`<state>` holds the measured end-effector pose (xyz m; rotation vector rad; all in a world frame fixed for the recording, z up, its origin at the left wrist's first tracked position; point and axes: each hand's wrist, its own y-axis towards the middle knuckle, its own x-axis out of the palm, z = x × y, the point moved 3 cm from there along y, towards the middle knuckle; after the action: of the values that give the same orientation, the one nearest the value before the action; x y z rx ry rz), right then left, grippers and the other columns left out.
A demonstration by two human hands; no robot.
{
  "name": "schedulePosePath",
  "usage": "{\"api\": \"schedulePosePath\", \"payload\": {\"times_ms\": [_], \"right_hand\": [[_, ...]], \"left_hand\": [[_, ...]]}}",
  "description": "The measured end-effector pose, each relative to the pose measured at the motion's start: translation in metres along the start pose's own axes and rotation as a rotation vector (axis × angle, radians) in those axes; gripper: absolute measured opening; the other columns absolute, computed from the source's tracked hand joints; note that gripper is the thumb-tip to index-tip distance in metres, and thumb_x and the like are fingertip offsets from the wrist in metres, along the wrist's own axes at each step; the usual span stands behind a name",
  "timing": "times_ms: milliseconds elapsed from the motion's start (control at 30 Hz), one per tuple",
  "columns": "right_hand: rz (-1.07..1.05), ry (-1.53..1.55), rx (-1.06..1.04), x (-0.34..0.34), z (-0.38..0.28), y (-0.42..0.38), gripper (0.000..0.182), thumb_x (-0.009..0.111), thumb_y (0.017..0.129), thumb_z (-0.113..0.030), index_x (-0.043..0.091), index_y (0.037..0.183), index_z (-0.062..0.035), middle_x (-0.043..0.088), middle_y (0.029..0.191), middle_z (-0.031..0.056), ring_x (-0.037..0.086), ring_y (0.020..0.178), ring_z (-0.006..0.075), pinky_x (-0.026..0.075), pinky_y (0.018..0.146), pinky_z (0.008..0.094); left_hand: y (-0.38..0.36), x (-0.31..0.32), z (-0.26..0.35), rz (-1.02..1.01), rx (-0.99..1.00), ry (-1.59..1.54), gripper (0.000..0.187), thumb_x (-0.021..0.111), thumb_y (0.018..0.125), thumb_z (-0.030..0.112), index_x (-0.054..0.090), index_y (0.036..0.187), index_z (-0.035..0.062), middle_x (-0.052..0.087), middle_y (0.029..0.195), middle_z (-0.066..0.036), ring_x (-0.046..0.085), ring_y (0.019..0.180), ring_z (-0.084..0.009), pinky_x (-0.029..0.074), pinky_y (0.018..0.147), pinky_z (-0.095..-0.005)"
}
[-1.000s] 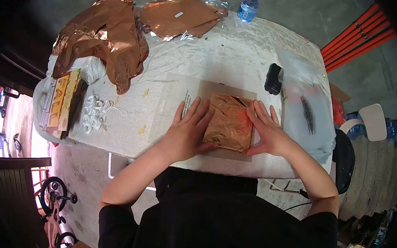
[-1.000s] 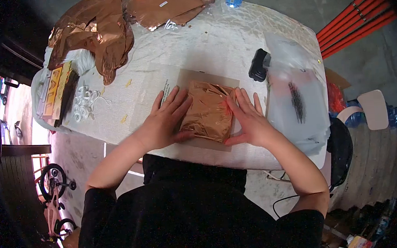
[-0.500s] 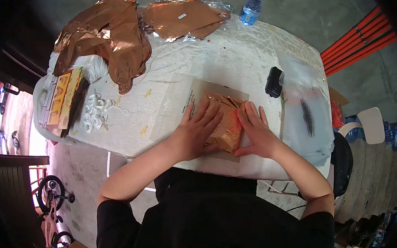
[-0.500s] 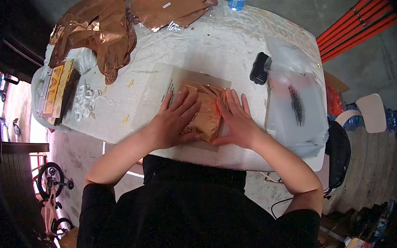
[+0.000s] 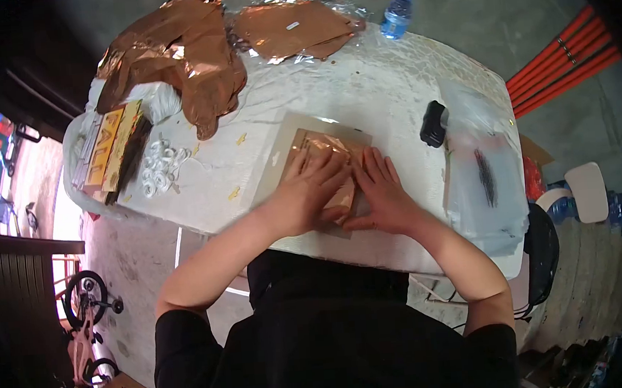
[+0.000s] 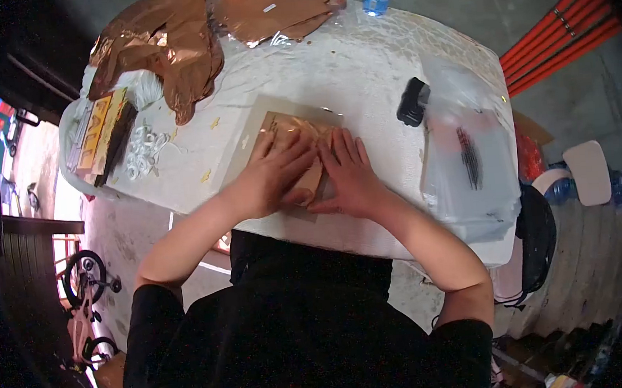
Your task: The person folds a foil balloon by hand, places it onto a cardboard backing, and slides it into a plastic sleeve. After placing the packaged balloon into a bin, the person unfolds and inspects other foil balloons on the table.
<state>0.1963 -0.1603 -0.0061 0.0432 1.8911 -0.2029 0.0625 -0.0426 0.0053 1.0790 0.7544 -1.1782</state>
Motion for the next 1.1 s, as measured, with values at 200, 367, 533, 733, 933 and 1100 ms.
{"api": "schedulePosePath", "payload": {"times_ms": [200,367,533,733,933,1100], "right_hand": [[0.066,0.484,0.041,-0.020,0.022,-0.013,0.083,0.071,0.076,-0.032,0.028,0.140,-0.0020,0.027,0.145,0.0198,0.019,0.136,0.0370,0.020,0.110,0.0444],[0.431,0.245,-0.063,-0.011,0.045,0.004,0.053,0.061,0.083,-0.021,0.043,0.130,-0.0025,0.038,0.139,0.0169,0.032,0.131,0.0345,0.025,0.108,0.0443],[0.512,-0.026,-0.021,-0.006,0.032,-0.006,0.046,0.063,0.080,-0.025,0.051,0.118,-0.0025,0.049,0.122,0.0150,0.045,0.115,0.0325,0.033,0.098,0.0450],[0.493,-0.017,-0.017,-0.029,0.018,-0.026,0.029,0.067,0.075,-0.021,0.057,0.098,-0.0058,0.055,0.094,0.0073,0.052,0.092,0.0271,0.038,0.080,0.0414],[0.424,0.118,-0.210,-0.019,0.004,-0.013,0.024,0.069,0.071,-0.016,0.055,0.089,-0.0083,0.056,0.082,0.0082,0.057,0.078,0.0294,0.044,0.068,0.0410],[0.299,0.069,-0.228,-0.003,-0.005,-0.006,0.020,0.067,0.072,-0.015,0.053,0.085,-0.0084,0.056,0.079,0.0089,0.060,0.074,0.0302,0.048,0.060,0.0420]], "left_hand": [[-0.017,-0.006,0.019,0.086,-0.215,0.058,0.061,0.067,0.076,0.035,0.049,0.124,0.0029,0.040,0.135,-0.019,0.033,0.129,-0.0371,0.022,0.105,-0.0532],[-0.004,0.006,0.034,0.012,-0.121,0.078,0.070,0.068,0.072,0.047,0.048,0.127,0.0076,0.037,0.139,-0.018,0.025,0.133,-0.0387,0.017,0.107,-0.0556],[0.001,-0.022,0.003,-0.099,-0.062,0.086,0.074,0.070,0.068,0.044,0.047,0.130,0.0110,0.031,0.144,-0.015,0.020,0.136,-0.0358,0.011,0.109,-0.0545],[-0.024,-0.035,-0.003,-0.103,-0.123,-0.021,0.054,0.069,0.070,0.018,0.055,0.121,0.0101,0.045,0.134,-0.011,0.037,0.128,-0.0285,0.026,0.105,-0.0462],[-0.027,-0.003,0.055,0.031,0.024,-0.080,0.042,0.064,0.071,0.014,0.059,0.112,0.0035,0.054,0.122,-0.012,0.047,0.115,-0.0266,0.033,0.099,-0.0423],[-0.029,0.001,0.062,0.020,0.006,0.012,0.045,0.063,0.072,0.019,0.057,0.113,0.0018,0.052,0.124,-0.012,0.045,0.116,-0.0268,0.031,0.101,-0.0441]]}}
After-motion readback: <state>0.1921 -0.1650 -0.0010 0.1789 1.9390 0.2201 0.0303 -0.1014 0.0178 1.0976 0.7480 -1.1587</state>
